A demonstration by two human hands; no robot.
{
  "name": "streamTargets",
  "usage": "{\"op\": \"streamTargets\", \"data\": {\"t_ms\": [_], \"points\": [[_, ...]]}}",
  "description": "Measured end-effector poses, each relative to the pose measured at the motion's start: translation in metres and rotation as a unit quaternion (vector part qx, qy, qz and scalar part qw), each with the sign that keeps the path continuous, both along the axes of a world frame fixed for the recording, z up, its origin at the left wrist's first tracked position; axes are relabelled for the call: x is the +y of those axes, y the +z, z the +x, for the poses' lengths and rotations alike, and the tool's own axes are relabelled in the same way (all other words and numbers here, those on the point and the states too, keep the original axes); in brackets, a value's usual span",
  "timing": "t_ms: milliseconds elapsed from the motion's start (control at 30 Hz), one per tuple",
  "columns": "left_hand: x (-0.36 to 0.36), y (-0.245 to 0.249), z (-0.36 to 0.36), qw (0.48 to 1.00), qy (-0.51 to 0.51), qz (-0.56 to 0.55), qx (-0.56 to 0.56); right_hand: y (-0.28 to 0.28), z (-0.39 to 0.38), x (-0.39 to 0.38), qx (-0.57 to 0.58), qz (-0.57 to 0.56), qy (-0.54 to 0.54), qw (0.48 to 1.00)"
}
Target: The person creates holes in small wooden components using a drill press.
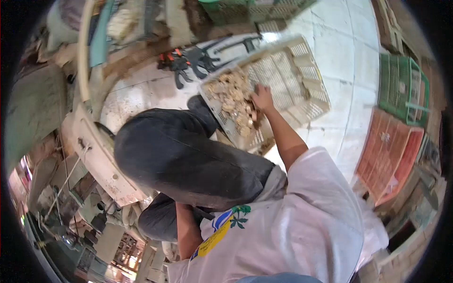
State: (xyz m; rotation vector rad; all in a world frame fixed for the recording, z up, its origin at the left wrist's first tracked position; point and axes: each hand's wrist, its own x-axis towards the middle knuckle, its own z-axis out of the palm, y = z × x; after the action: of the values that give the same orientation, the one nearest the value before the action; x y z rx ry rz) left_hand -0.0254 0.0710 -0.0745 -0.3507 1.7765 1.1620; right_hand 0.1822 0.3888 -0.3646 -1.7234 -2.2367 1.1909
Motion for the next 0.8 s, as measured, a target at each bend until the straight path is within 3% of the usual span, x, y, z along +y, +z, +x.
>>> {"op": "streamTargets", "data": {"t_ms": [33,100,167,233,267,333,400,467,533,567,633,700,767,800], "points": [[0.001,-0.002,-0.001,1.000,0.005,0.006,0.001,-0.027,-0.001,0.000,-0.023,0.003,0.046,0.999],[0.002,-0.009,0.000,1.000,0.011,0.019,-0.012,-0.018,-0.010,0.011,0.052,-0.129,0.109,0.984],[0.004,-0.014,0.000,0.999,0.012,0.032,-0.030,0.012,-0.019,0.022,0.041,-0.103,0.065,0.992],[0.005,-0.021,-0.001,0.998,0.015,0.046,-0.049,0.042,-0.030,0.049,-0.029,-0.023,0.144,0.989],[0.006,-0.025,-0.003,0.997,0.016,0.055,-0.057,0.066,-0.045,0.065,-0.023,-0.012,0.152,0.988],[0.007,-0.033,-0.005,0.994,0.021,0.077,-0.077,0.140,-0.081,0.096,0.110,0.028,0.047,0.992],[0.004,-0.041,-0.006,0.990,0.033,0.102,-0.095,0.238,-0.125,0.120,0.232,0.078,0.034,0.969],[0.001,-0.050,-0.007,0.985,0.044,0.127,-0.110,0.321,-0.166,0.135,0.364,0.168,0.086,0.912],[-0.003,-0.058,-0.007,0.979,0.059,0.155,-0.116,0.387,-0.199,0.145,0.351,0.225,0.129,0.900],[-0.004,-0.060,-0.008,0.976,0.066,0.169,-0.118,0.404,-0.218,0.151,0.399,0.232,0.142,0.876],[0.002,-0.040,-0.006,0.976,0.072,0.176,-0.107,0.417,-0.251,0.171,0.388,0.298,0.177,0.854],[0.027,0.019,-0.007,0.985,0.041,0.149,-0.074,0.424,-0.277,0.186,0.287,0.413,0.252,0.827],[0.041,0.036,-0.014,0.992,0.008,0.112,-0.051,0.426,-0.292,0.196,0.228,0.400,0.274,0.844],[0.038,0.033,-0.014,0.995,-0.009,0.094,0.013,0.422,-0.293,0.199,0.169,0.380,0.288,0.863]]}}
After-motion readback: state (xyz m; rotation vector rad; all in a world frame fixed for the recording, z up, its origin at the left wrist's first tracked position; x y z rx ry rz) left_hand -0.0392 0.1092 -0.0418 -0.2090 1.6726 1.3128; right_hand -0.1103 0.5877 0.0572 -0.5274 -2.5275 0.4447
